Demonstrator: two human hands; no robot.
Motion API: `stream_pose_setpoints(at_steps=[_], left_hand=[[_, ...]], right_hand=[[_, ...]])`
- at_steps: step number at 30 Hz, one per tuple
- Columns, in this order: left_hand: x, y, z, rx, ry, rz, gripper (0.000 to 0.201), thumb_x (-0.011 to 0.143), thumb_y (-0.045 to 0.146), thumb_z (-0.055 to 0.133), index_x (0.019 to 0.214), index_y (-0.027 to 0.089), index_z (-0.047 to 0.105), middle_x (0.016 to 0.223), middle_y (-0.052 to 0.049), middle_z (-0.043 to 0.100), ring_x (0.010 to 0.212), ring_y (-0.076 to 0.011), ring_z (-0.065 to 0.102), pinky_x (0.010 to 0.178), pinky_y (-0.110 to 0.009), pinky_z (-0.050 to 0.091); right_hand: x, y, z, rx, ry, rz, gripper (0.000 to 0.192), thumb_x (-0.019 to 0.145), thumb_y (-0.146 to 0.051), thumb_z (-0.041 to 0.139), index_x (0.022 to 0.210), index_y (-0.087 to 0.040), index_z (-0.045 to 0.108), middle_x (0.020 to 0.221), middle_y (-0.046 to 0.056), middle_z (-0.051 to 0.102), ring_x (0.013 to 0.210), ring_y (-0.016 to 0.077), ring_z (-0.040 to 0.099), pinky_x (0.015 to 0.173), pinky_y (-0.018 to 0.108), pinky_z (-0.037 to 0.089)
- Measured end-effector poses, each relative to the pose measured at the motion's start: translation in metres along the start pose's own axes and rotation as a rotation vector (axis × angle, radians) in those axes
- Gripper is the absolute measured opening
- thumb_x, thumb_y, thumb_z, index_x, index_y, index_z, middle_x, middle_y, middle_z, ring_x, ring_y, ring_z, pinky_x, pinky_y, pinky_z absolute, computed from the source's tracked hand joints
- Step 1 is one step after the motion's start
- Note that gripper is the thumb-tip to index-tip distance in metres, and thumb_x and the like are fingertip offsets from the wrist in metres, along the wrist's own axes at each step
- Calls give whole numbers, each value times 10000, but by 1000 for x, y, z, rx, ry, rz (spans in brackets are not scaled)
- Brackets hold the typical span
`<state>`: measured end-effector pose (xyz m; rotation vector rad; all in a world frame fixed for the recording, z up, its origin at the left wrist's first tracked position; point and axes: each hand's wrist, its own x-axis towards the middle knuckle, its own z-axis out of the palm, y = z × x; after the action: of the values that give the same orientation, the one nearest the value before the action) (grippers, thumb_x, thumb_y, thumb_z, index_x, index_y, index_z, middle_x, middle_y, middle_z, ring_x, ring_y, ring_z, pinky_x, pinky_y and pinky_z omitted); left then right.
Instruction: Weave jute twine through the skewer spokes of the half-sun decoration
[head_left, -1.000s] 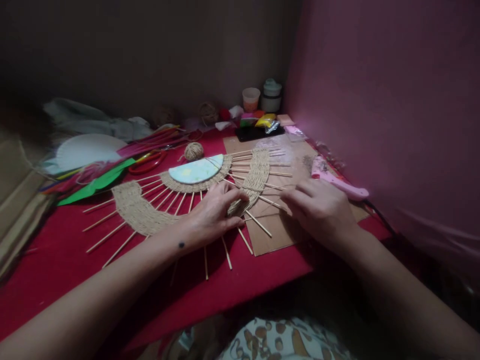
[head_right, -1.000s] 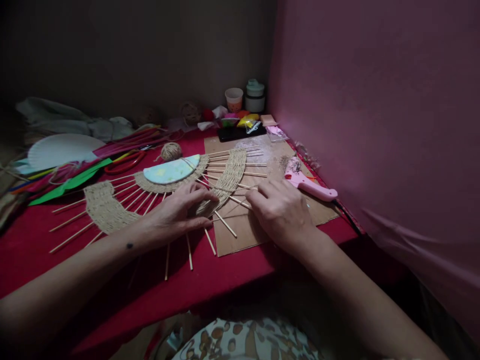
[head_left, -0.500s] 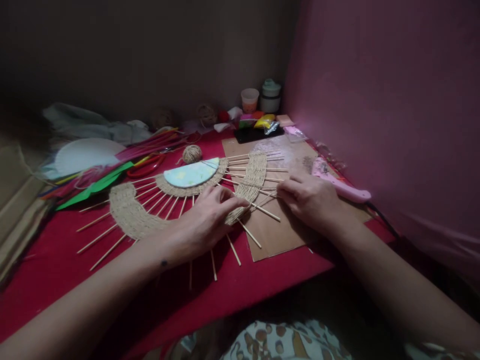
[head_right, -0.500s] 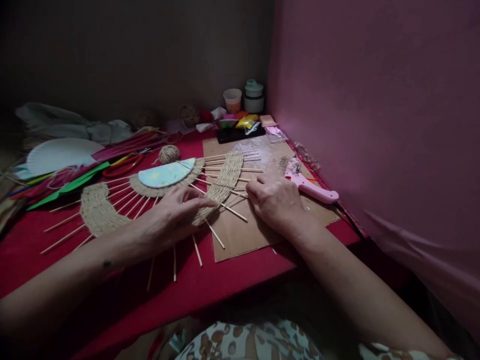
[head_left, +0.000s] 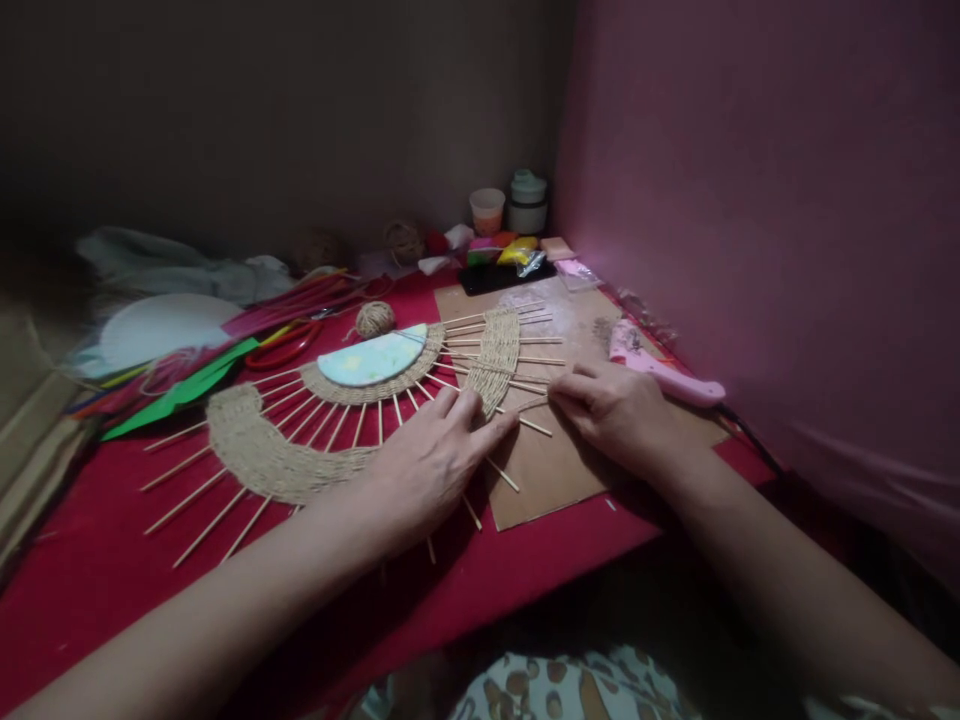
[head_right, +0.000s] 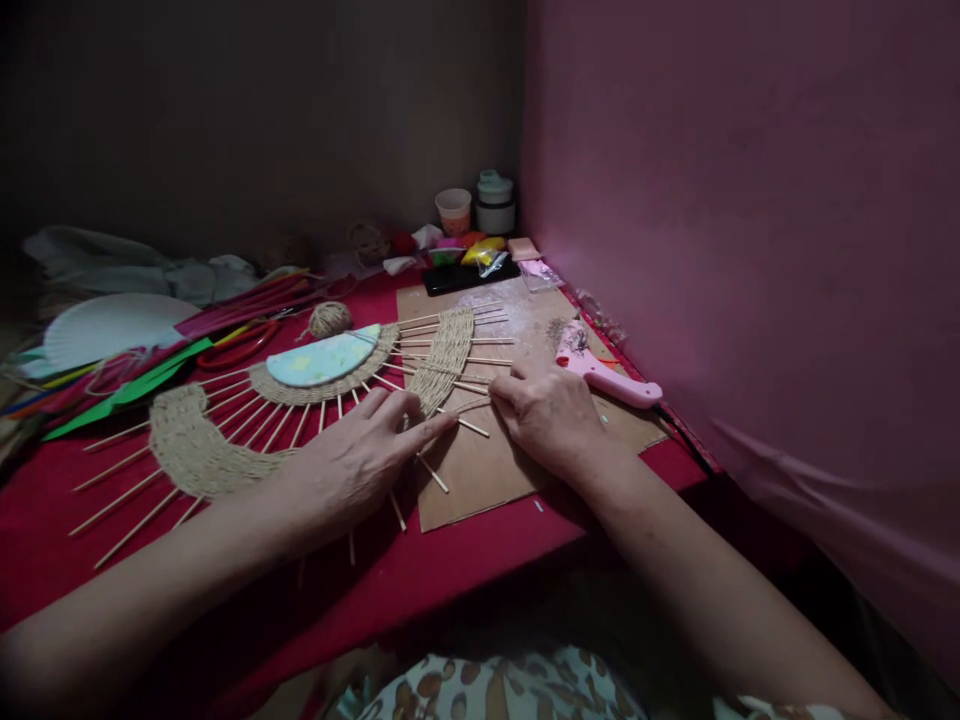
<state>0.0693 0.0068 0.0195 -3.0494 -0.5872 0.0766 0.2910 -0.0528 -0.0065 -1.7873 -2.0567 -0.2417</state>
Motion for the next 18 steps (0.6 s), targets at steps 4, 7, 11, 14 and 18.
stream_pose_setpoints(at_steps=[4, 7, 11, 14, 18], left_hand=[[4, -1, 2, -67, 26, -36, 541, 838, 63, 378, 1362, 183, 431, 1040, -131, 475, 902, -232, 435, 773, -372, 427], [16, -4, 3, -120, 101, -51, 338, 873, 116, 395, 1134, 171, 604, 969, -104, 482, 890, -226, 427, 764, -362, 415], [34, -7, 1, -87, 159, -55, 261, 925, 207, 397, 847, 146, 639, 904, -96, 505, 878, -230, 427, 766, -367, 408], [40, -7, 1, 3, 135, -22, 263, 929, 142, 359, 864, 122, 612, 920, -105, 538, 864, -223, 449, 762, -350, 417], [43, -8, 8, 221, 134, 165, 236, 915, 103, 360, 928, 88, 596, 896, -119, 573, 847, -239, 474, 786, -368, 418]], right_hand=[[-2, -1, -1, -22, -28, -7, 238, 899, -234, 493, 762, -192, 682, 743, 36, 610, 639, 129, 494, 557, 275, 284], [-1, -4, 0, -35, -40, 6, 236, 902, -223, 491, 769, -191, 684, 751, 37, 616, 636, 129, 487, 559, 283, 280], [0, -5, 0, -28, -39, 8, 241, 908, -222, 481, 777, -189, 681, 753, 38, 614, 632, 126, 478, 556, 285, 269], [-1, -5, -1, -28, -46, -1, 233, 907, -214, 480, 802, -191, 687, 756, 35, 616, 629, 123, 478, 558, 282, 268], [-2, -6, -3, 9, -55, 20, 218, 905, -218, 491, 822, -187, 690, 775, 30, 628, 643, 122, 507, 567, 268, 292]])
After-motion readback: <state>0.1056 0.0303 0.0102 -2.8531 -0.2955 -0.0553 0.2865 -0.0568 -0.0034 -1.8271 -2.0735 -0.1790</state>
